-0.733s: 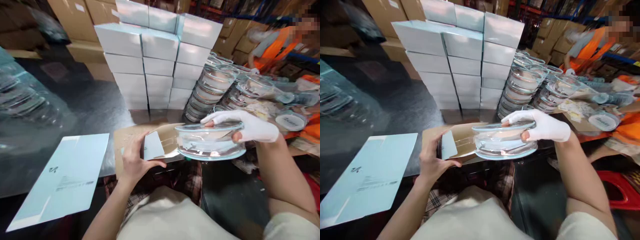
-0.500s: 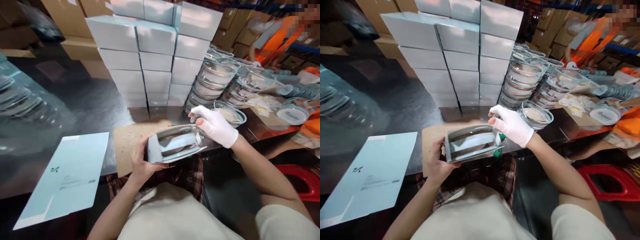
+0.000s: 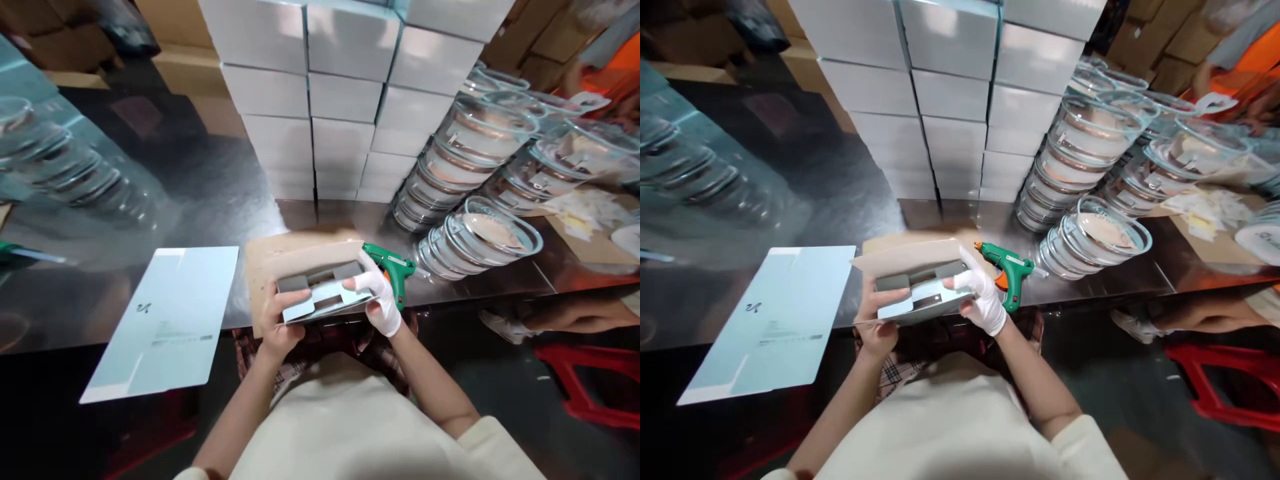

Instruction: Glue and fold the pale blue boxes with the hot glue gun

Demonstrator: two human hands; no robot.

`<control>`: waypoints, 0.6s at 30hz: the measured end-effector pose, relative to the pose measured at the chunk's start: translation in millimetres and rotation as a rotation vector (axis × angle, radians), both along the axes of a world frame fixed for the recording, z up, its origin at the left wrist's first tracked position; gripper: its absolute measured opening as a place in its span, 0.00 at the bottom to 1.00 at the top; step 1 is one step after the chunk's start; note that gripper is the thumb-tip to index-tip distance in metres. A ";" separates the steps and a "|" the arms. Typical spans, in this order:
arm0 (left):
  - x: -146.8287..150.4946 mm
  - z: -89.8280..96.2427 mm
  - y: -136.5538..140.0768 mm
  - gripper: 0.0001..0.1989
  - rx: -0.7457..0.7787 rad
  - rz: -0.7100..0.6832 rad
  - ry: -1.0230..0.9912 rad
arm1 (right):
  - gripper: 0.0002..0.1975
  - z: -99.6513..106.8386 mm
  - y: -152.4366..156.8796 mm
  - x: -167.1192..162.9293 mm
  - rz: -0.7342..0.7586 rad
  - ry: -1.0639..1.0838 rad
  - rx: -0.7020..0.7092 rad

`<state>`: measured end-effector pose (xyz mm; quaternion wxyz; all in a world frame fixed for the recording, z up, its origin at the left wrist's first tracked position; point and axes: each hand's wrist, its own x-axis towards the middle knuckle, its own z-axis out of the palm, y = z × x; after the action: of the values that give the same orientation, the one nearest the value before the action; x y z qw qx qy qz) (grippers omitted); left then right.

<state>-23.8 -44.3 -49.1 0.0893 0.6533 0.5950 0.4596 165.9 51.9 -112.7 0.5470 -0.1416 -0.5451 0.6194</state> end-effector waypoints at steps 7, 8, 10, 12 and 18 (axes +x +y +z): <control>9.5 -0.7 8.5 0.27 0.152 -0.011 -0.144 | 0.36 24.9 -0.2 -10.8 -0.145 -0.015 -0.612; 5.3 -0.6 6.7 0.21 0.131 -0.006 -0.073 | 0.35 20.4 0.0 0.9 -0.106 -0.042 -0.638; -6.9 2.1 2.1 0.24 0.046 0.027 0.004 | 0.30 6.4 1.1 32.4 -0.123 -0.295 -0.673; -19.7 6.6 -1.4 0.32 -0.020 0.020 -0.015 | 0.26 -9.7 3.5 64.7 -0.297 -0.906 -0.659; -31.7 4.8 7.6 0.28 -0.015 -0.122 0.141 | 0.19 -48.5 18.8 89.3 0.103 -1.515 -0.755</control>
<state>-55.5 -36.7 -44.3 0.0800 0.7184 0.5623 0.4016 255.2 70.6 -161.3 -0.0788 -0.6665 -0.5269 0.5215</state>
